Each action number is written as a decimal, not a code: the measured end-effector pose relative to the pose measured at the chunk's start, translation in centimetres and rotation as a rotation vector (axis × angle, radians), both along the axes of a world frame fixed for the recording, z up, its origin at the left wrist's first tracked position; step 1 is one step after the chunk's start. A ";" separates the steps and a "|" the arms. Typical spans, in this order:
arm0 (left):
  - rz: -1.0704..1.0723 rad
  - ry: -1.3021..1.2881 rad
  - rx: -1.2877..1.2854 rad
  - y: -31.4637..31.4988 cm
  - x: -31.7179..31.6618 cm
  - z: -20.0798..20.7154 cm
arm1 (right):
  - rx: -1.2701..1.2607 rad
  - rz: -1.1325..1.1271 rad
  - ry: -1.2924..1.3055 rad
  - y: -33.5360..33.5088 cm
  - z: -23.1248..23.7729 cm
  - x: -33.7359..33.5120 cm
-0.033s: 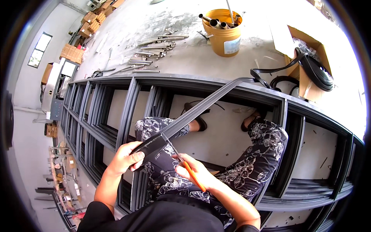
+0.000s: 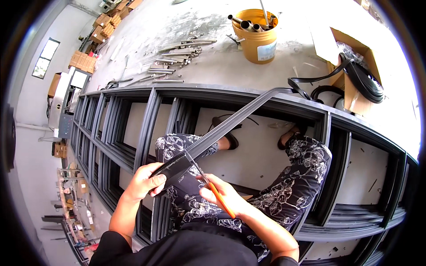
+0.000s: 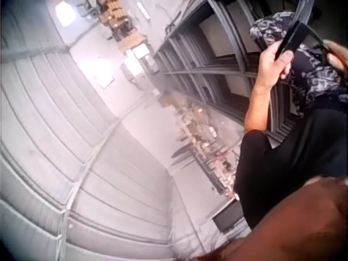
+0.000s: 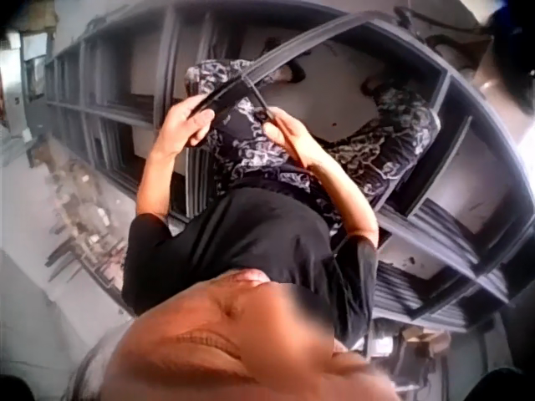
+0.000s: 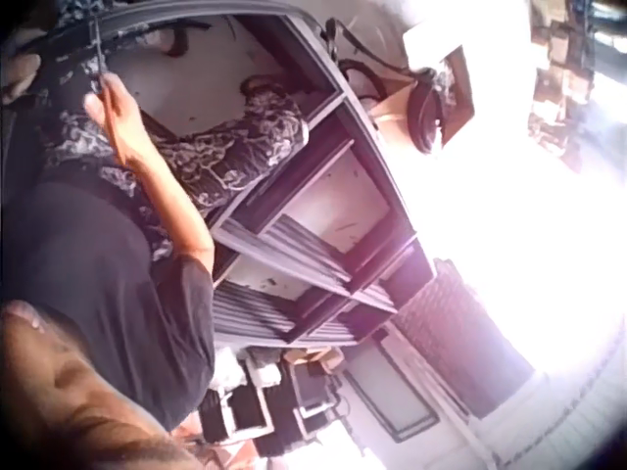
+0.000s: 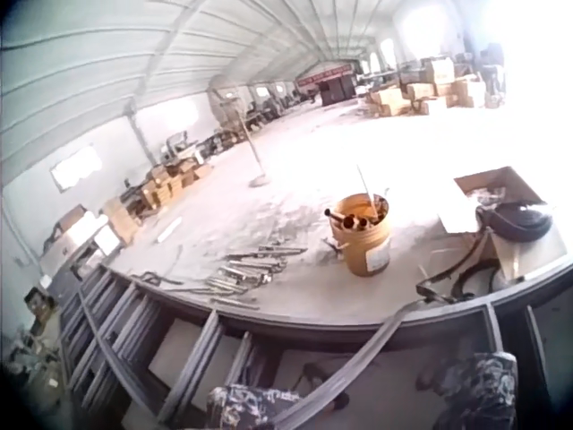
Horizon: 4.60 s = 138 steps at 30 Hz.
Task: The person cuts sections of a long black rubber gasket strip using scissors.
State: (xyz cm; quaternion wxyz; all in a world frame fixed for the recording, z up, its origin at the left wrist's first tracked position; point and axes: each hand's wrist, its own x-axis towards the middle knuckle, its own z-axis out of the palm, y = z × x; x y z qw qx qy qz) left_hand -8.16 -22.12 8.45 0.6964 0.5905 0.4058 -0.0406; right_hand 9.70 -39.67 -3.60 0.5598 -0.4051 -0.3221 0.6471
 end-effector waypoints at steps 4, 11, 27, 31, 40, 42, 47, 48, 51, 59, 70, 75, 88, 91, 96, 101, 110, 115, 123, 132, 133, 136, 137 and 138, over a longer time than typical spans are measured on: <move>0.033 0.045 -0.003 -0.4 0.1 -0.3 | -0.019 -0.025 -0.004 0.9 -0.4 -0.3; 0.060 0.130 -0.069 -0.2 -0.1 -1.4 | -0.065 -0.046 -0.106 0.7 -0.1 0.4; -0.352 -0.450 0.725 3.2 4.1 -2.1 | 0.127 -0.240 -0.538 0.3 6.3 5.1; -0.474 -0.699 1.155 5.4 10.5 1.6 | 0.339 -0.416 -0.765 0.2 11.3 7.2; -0.396 -0.954 1.468 4.4 18.9 8.4 | 0.320 -0.650 -0.877 -3.0 18.4 8.9; -0.435 -1.005 1.305 3.6 20.4 8.8 | 0.431 -0.667 -0.866 -3.5 18.4 9.6; -0.573 -1.123 0.769 -0.6 23.8 6.7 | 0.411 -0.665 -0.888 -5.3 18.5 9.1; -0.607 -1.110 0.683 -1.5 24.1 6.7 | 0.403 -0.659 -0.900 -5.9 18.4 8.9; -0.648 -1.094 0.563 -3.5 24.7 4.5 | 0.345 -0.633 -0.939 -7.1 18.1 8.5; -0.284 -1.170 0.639 -5.2 23.9 0.3 | 0.193 -0.688 -0.821 -7.6 15.5 7.0; -0.246 -0.768 0.273 -2.9 17.9 2.2 | 0.269 -1.099 -0.637 -7.9 11.7 9.0; -0.321 -0.912 0.389 -3.7 14.8 4.4 | 0.448 -0.841 -1.060 -1.7 9.2 11.0; 0.214 -1.270 0.606 4.7 10.5 6.3 | 0.318 -1.132 -0.208 3.4 15.8 10.0; 0.589 -1.194 0.762 8.8 13.4 7.7 | 0.625 -0.792 -0.009 2.9 23.4 5.0; 0.655 -1.475 1.016 10.0 18.3 17.3 | 0.518 -0.623 0.039 3.9 28.3 6.0; 0.542 -1.711 0.943 8.8 20.2 26.7 | 0.495 -1.090 -0.364 2.8 21.4 9.1; 0.198 -1.657 0.597 1.9 21.4 27.1 | 0.529 -1.564 -0.386 -2.5 18.1 13.2; 0.183 -1.343 0.539 -2.6 17.9 20.1 | 0.468 -1.536 -0.439 -3.7 16.6 13.3; -0.237 -0.824 0.241 -0.5 18.4 4.8 | 0.307 -1.174 -0.362 -0.4 12.7 10.0; 0.103 -0.648 -0.066 1.4 16.7 -5.5 | 0.080 -0.910 -0.843 -0.9 5.0 6.7; 0.046 -0.677 -0.079 1.3 16.6 -5.8 | 0.105 -0.881 -1.007 -1.0 5.1 6.0; 0.212 -0.697 -0.400 0.9 16.1 -5.2 | 0.239 -0.686 -1.068 -1.2 5.0 4.7; 0.284 -0.696 -0.487 1.0 16.0 -5.1 | 0.247 -0.612 -0.998 -1.4 5.4 4.2; 0.376 -0.638 -0.454 1.0 16.1 -5.3 | 0.232 -0.519 -0.920 -1.8 5.2 4.0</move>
